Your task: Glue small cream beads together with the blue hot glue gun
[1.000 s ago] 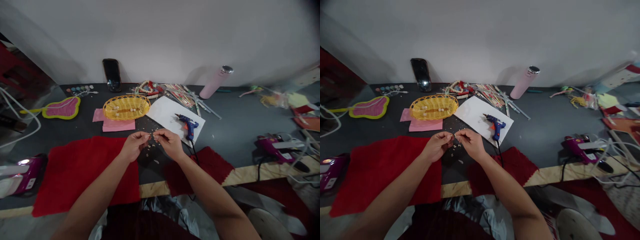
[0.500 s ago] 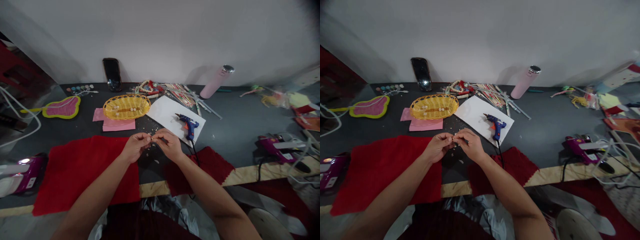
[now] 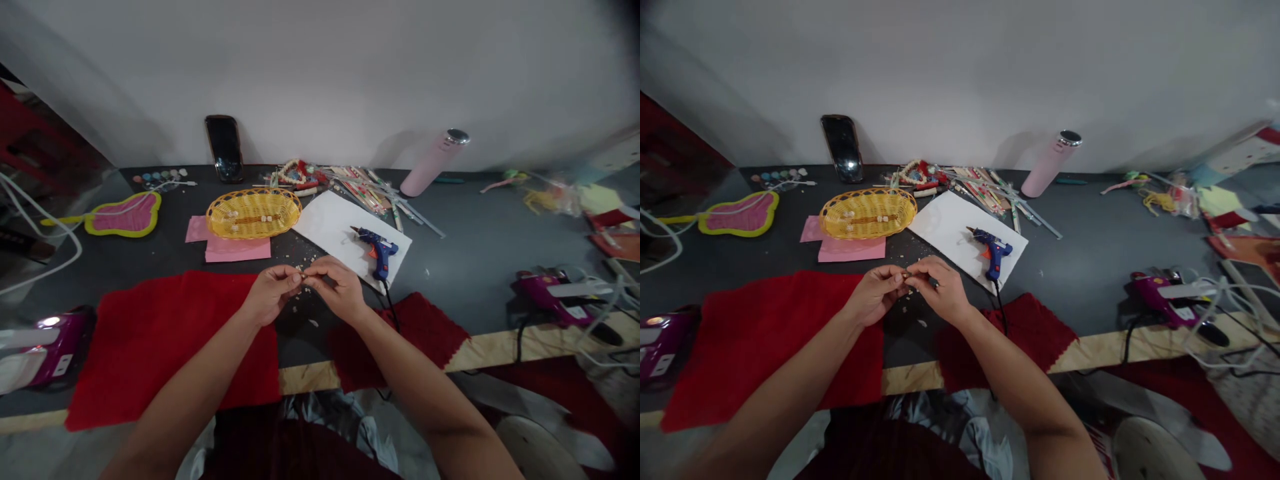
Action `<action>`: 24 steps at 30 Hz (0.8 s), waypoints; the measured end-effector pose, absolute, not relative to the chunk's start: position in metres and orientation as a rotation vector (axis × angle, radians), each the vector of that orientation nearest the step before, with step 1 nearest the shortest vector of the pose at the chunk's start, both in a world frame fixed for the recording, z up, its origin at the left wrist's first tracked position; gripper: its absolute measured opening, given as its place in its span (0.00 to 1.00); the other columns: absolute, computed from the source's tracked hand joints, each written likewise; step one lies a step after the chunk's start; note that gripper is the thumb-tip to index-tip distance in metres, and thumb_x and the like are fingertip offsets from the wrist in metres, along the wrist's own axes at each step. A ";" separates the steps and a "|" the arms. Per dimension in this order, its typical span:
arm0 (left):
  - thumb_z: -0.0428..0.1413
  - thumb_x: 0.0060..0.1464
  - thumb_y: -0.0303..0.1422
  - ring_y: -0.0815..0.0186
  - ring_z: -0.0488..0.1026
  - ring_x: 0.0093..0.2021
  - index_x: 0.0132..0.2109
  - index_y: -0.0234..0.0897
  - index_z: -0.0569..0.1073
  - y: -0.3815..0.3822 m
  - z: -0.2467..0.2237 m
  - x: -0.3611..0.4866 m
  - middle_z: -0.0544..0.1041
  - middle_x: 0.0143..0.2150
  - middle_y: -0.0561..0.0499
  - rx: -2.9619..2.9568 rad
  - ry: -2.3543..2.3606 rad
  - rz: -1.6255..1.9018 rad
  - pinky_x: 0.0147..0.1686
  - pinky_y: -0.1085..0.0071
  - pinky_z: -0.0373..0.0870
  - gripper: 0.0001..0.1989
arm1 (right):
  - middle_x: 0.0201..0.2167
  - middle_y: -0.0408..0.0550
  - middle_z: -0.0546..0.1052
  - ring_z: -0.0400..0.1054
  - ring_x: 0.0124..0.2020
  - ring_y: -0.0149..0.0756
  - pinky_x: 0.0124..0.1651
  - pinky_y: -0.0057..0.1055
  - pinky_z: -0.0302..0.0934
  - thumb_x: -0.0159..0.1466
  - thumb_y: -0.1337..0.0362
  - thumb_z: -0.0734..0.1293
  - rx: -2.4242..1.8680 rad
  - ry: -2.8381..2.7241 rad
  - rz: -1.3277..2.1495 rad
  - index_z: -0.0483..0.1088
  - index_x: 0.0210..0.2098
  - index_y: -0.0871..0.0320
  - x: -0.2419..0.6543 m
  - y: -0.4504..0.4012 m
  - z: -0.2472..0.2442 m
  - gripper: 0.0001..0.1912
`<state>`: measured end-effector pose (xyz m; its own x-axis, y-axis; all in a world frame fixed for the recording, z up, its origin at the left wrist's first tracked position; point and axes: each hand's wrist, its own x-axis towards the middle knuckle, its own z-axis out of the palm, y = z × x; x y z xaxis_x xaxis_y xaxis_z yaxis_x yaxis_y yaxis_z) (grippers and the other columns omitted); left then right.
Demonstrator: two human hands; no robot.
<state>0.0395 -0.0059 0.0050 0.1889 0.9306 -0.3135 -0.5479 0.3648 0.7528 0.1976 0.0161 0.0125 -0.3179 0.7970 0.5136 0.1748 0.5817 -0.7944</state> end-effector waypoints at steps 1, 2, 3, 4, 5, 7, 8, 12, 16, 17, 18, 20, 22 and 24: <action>0.66 0.39 0.31 0.74 0.68 0.23 0.27 0.32 0.75 -0.006 0.005 0.040 0.74 0.23 0.52 0.534 0.846 1.118 0.27 0.76 0.63 0.09 | 0.31 0.48 0.74 0.68 0.34 0.34 0.38 0.33 0.65 0.59 0.66 0.67 -0.788 -1.811 0.775 0.72 0.35 0.55 0.198 0.016 0.012 0.04; 0.66 0.39 0.31 0.74 0.68 0.24 0.27 0.31 0.75 -0.005 0.006 0.040 0.75 0.23 0.52 0.525 0.844 1.120 0.28 0.76 0.63 0.09 | 0.31 0.48 0.74 0.68 0.34 0.34 0.38 0.33 0.65 0.59 0.66 0.67 -0.784 -1.809 0.765 0.72 0.36 0.55 0.197 0.016 0.012 0.04; 0.66 0.38 0.31 0.74 0.68 0.24 0.27 0.31 0.75 -0.005 0.006 0.039 0.75 0.24 0.52 0.518 0.845 1.122 0.28 0.76 0.63 0.09 | 0.31 0.48 0.74 0.68 0.34 0.34 0.38 0.33 0.64 0.60 0.67 0.67 -0.784 -1.811 0.755 0.72 0.35 0.55 0.197 0.016 0.012 0.04; 0.66 0.38 0.31 0.74 0.69 0.24 0.27 0.31 0.75 -0.005 0.005 0.039 0.75 0.24 0.51 0.515 0.848 1.123 0.28 0.76 0.64 0.09 | 0.31 0.48 0.74 0.68 0.34 0.34 0.38 0.33 0.64 0.60 0.67 0.66 -0.787 -1.818 0.747 0.72 0.35 0.55 0.197 0.016 0.012 0.03; 0.66 0.38 0.31 0.74 0.69 0.24 0.27 0.31 0.75 -0.005 0.005 0.039 0.76 0.25 0.51 0.514 0.852 1.123 0.28 0.76 0.64 0.09 | 0.31 0.47 0.74 0.68 0.34 0.34 0.38 0.33 0.64 0.60 0.67 0.66 -0.793 -1.827 0.743 0.72 0.34 0.55 0.197 0.016 0.012 0.03; 0.66 0.38 0.31 0.74 0.69 0.24 0.27 0.31 0.75 -0.006 0.004 0.039 0.76 0.25 0.51 0.514 0.862 1.117 0.28 0.76 0.64 0.09 | 0.31 0.47 0.74 0.68 0.34 0.34 0.38 0.33 0.64 0.61 0.67 0.65 -0.812 -1.849 0.750 0.71 0.34 0.55 0.197 0.016 0.012 0.03; 0.66 0.38 0.31 0.74 0.69 0.24 0.28 0.31 0.75 -0.006 0.004 0.039 0.76 0.25 0.51 0.513 0.865 1.113 0.28 0.76 0.64 0.09 | 0.31 0.47 0.74 0.68 0.34 0.34 0.38 0.33 0.64 0.61 0.67 0.64 -0.819 -1.856 0.755 0.71 0.34 0.55 0.197 0.016 0.012 0.03; 0.66 0.39 0.32 0.74 0.69 0.25 0.29 0.31 0.76 -0.006 0.004 0.038 0.76 0.27 0.49 0.529 0.855 1.111 0.29 0.75 0.65 0.09 | 0.31 0.47 0.73 0.67 0.34 0.33 0.39 0.32 0.63 0.62 0.67 0.63 -0.829 -1.866 0.789 0.70 0.34 0.56 0.198 0.015 0.014 0.03; 0.65 0.42 0.33 0.74 0.67 0.24 0.29 0.31 0.76 -0.006 0.005 0.037 0.75 0.25 0.50 0.568 0.848 1.104 0.28 0.76 0.63 0.09 | 0.31 0.47 0.73 0.67 0.34 0.33 0.39 0.32 0.63 0.63 0.65 0.63 -0.844 -1.873 0.843 0.70 0.35 0.56 0.198 0.015 0.014 0.04; 0.64 0.42 0.33 0.74 0.67 0.24 0.29 0.31 0.77 -0.005 0.005 0.037 0.74 0.24 0.50 0.572 0.850 1.106 0.27 0.76 0.63 0.09 | 0.31 0.47 0.73 0.67 0.34 0.33 0.39 0.32 0.63 0.63 0.65 0.63 -0.848 -1.872 0.849 0.70 0.35 0.56 0.198 0.015 0.014 0.04; 0.64 0.42 0.33 0.74 0.67 0.24 0.29 0.31 0.77 -0.005 0.005 0.037 0.74 0.24 0.51 0.575 0.851 1.110 0.27 0.76 0.63 0.09 | 0.31 0.47 0.73 0.67 0.34 0.33 0.39 0.32 0.63 0.63 0.65 0.63 -0.850 -1.871 0.852 0.70 0.35 0.56 0.198 0.015 0.014 0.04; 0.64 0.42 0.33 0.74 0.66 0.24 0.29 0.31 0.76 -0.005 0.005 0.037 0.74 0.24 0.51 0.577 0.851 1.120 0.28 0.76 0.63 0.09 | 0.31 0.47 0.72 0.67 0.34 0.33 0.39 0.32 0.63 0.63 0.65 0.63 -0.855 -1.867 0.855 0.70 0.35 0.56 0.199 0.015 0.013 0.04; 0.64 0.42 0.33 0.74 0.66 0.24 0.29 0.32 0.76 -0.005 0.004 0.036 0.75 0.26 0.50 0.580 0.847 1.123 0.29 0.75 0.63 0.08 | 0.31 0.46 0.72 0.67 0.34 0.33 0.39 0.32 0.62 0.63 0.65 0.63 -0.857 -1.858 0.862 0.69 0.35 0.56 0.199 0.016 0.012 0.04; 0.64 0.43 0.33 0.74 0.66 0.24 0.29 0.31 0.76 -0.005 0.004 0.036 0.75 0.26 0.50 0.586 0.841 1.116 0.29 0.75 0.63 0.08 | 0.31 0.46 0.73 0.67 0.34 0.33 0.39 0.32 0.62 0.63 0.65 0.63 -0.859 -1.847 0.874 0.69 0.35 0.56 0.200 0.016 0.012 0.04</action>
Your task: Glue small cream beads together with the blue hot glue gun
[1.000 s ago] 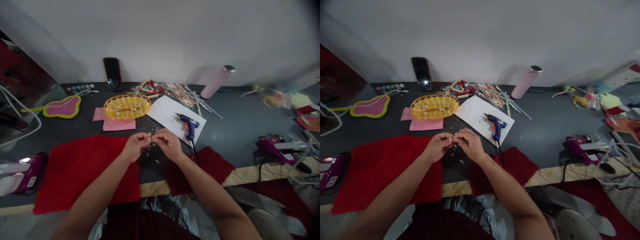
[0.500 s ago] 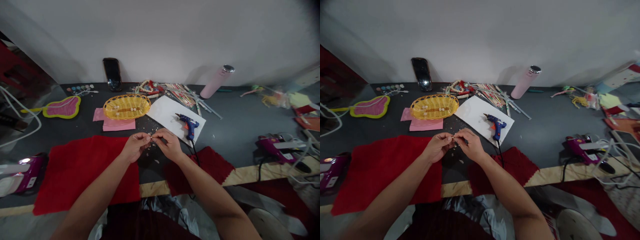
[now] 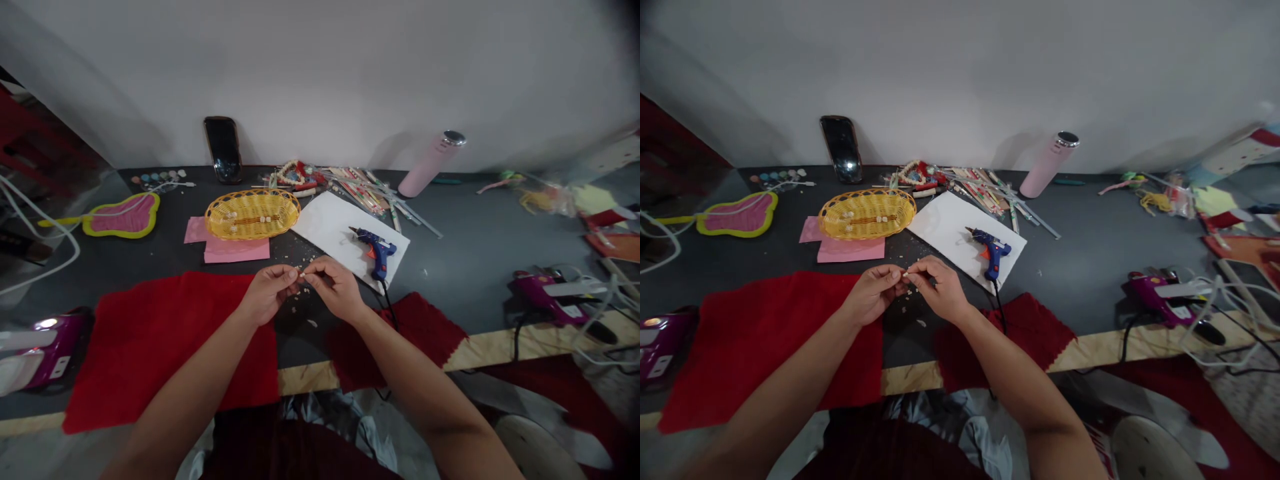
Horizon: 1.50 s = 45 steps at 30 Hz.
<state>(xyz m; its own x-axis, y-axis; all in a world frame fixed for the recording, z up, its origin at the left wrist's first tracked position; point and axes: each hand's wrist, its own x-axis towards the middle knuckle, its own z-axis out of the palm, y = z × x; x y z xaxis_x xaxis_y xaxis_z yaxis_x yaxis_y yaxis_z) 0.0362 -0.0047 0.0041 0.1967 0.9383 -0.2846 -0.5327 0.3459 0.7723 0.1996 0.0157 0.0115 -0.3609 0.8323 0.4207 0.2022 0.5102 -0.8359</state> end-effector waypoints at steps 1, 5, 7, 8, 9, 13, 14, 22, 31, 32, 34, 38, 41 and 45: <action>0.64 0.43 0.32 0.74 0.67 0.25 0.30 0.31 0.76 -0.005 0.004 0.036 0.76 0.27 0.50 0.590 0.838 1.111 0.29 0.75 0.63 0.08 | 0.31 0.46 0.73 0.67 0.34 0.33 0.39 0.32 0.62 0.63 0.65 0.63 -0.861 -1.843 0.880 0.69 0.35 0.56 0.200 0.016 0.011 0.04; 0.64 0.42 0.32 0.74 0.67 0.25 0.30 0.31 0.77 -0.005 0.005 0.036 0.76 0.28 0.49 0.596 0.852 1.086 0.29 0.75 0.63 0.08 | 0.31 0.47 0.73 0.67 0.34 0.33 0.39 0.32 0.62 0.63 0.64 0.62 -0.867 -1.851 0.892 0.69 0.35 0.56 0.200 0.016 0.011 0.04; 0.65 0.41 0.32 0.75 0.66 0.24 0.30 0.31 0.76 -0.005 0.005 0.036 0.76 0.27 0.50 0.595 0.866 1.076 0.28 0.76 0.62 0.09 | 0.31 0.47 0.73 0.67 0.34 0.33 0.39 0.32 0.62 0.63 0.64 0.62 -0.867 -1.853 0.889 0.69 0.35 0.56 0.200 0.016 0.011 0.05; 0.65 0.40 0.32 0.75 0.66 0.24 0.29 0.31 0.76 -0.005 0.004 0.036 0.75 0.26 0.50 0.597 0.870 1.075 0.28 0.76 0.62 0.09 | 0.31 0.47 0.73 0.67 0.34 0.33 0.39 0.32 0.62 0.63 0.64 0.63 -0.864 -1.856 0.888 0.69 0.35 0.56 0.200 0.016 0.011 0.05; 0.65 0.40 0.32 0.75 0.66 0.24 0.29 0.31 0.76 -0.005 0.004 0.036 0.75 0.26 0.50 0.601 0.871 1.074 0.28 0.76 0.62 0.09 | 0.31 0.47 0.73 0.67 0.34 0.33 0.39 0.32 0.62 0.63 0.64 0.63 -0.860 -1.858 0.886 0.70 0.35 0.56 0.200 0.016 0.010 0.05; 0.65 0.40 0.33 0.74 0.66 0.23 0.28 0.31 0.76 -0.004 0.001 0.036 0.73 0.23 0.52 0.630 0.880 1.074 0.28 0.75 0.61 0.09 | 0.30 0.46 0.72 0.67 0.34 0.33 0.38 0.32 0.63 0.63 0.64 0.62 -0.837 -1.869 0.888 0.70 0.34 0.55 0.199 0.017 0.011 0.04; 0.65 0.40 0.33 0.74 0.65 0.23 0.28 0.31 0.76 -0.004 0.001 0.036 0.72 0.22 0.52 0.638 0.890 1.073 0.28 0.75 0.61 0.09 | 0.30 0.46 0.72 0.67 0.34 0.33 0.38 0.32 0.63 0.63 0.65 0.62 -0.833 -1.872 0.889 0.70 0.34 0.55 0.199 0.017 0.012 0.04; 0.64 0.43 0.33 0.75 0.65 0.23 0.28 0.31 0.76 -0.005 0.001 0.036 0.73 0.25 0.51 0.644 0.881 1.077 0.28 0.76 0.61 0.08 | 0.31 0.46 0.73 0.68 0.34 0.33 0.39 0.31 0.63 0.64 0.65 0.62 -0.824 -1.873 0.911 0.70 0.36 0.55 0.200 0.018 0.012 0.06; 0.64 0.43 0.33 0.75 0.65 0.24 0.27 0.31 0.75 -0.005 0.002 0.037 0.73 0.25 0.50 0.593 0.837 1.072 0.28 0.76 0.61 0.08 | 0.30 0.46 0.72 0.67 0.33 0.32 0.38 0.30 0.62 0.64 0.65 0.60 -0.837 -1.880 0.917 0.69 0.36 0.56 0.200 0.017 0.012 0.06; 0.64 0.43 0.33 0.75 0.65 0.24 0.27 0.31 0.75 -0.005 0.002 0.037 0.74 0.26 0.50 0.596 0.835 1.071 0.28 0.76 0.61 0.09 | 0.30 0.46 0.72 0.67 0.33 0.32 0.38 0.30 0.62 0.65 0.65 0.60 -0.842 -1.882 0.919 0.69 0.36 0.57 0.201 0.018 0.012 0.06; 0.64 0.43 0.33 0.75 0.65 0.24 0.28 0.30 0.75 -0.005 0.003 0.036 0.74 0.27 0.49 0.598 0.829 1.072 0.28 0.76 0.61 0.09 | 0.30 0.46 0.72 0.66 0.33 0.32 0.39 0.30 0.61 0.65 0.65 0.60 -0.848 -1.887 0.927 0.68 0.36 0.57 0.201 0.018 0.011 0.06; 0.63 0.44 0.33 0.75 0.66 0.24 0.28 0.30 0.75 -0.004 0.003 0.036 0.74 0.26 0.50 0.629 0.867 1.064 0.28 0.76 0.61 0.08 | 0.30 0.46 0.72 0.66 0.33 0.31 0.40 0.30 0.61 0.65 0.64 0.60 -0.829 -1.888 0.957 0.69 0.35 0.57 0.201 0.018 0.010 0.07; 0.63 0.44 0.32 0.75 0.65 0.23 0.29 0.30 0.76 -0.003 0.004 0.036 0.74 0.25 0.51 0.648 0.898 1.057 0.27 0.77 0.61 0.07 | 0.30 0.46 0.72 0.66 0.32 0.32 0.39 0.31 0.61 0.64 0.60 0.61 -0.871 -1.816 1.056 0.70 0.37 0.57 0.201 0.018 0.008 0.08; 0.63 0.44 0.32 0.76 0.65 0.22 0.28 0.30 0.76 -0.002 0.008 0.036 0.75 0.26 0.49 0.602 0.899 1.105 0.26 0.77 0.62 0.07 | 0.32 0.46 0.73 0.67 0.30 0.31 0.36 0.31 0.64 0.65 0.52 0.58 -0.906 -1.425 1.355 0.69 0.43 0.56 0.201 0.026 -0.002 0.16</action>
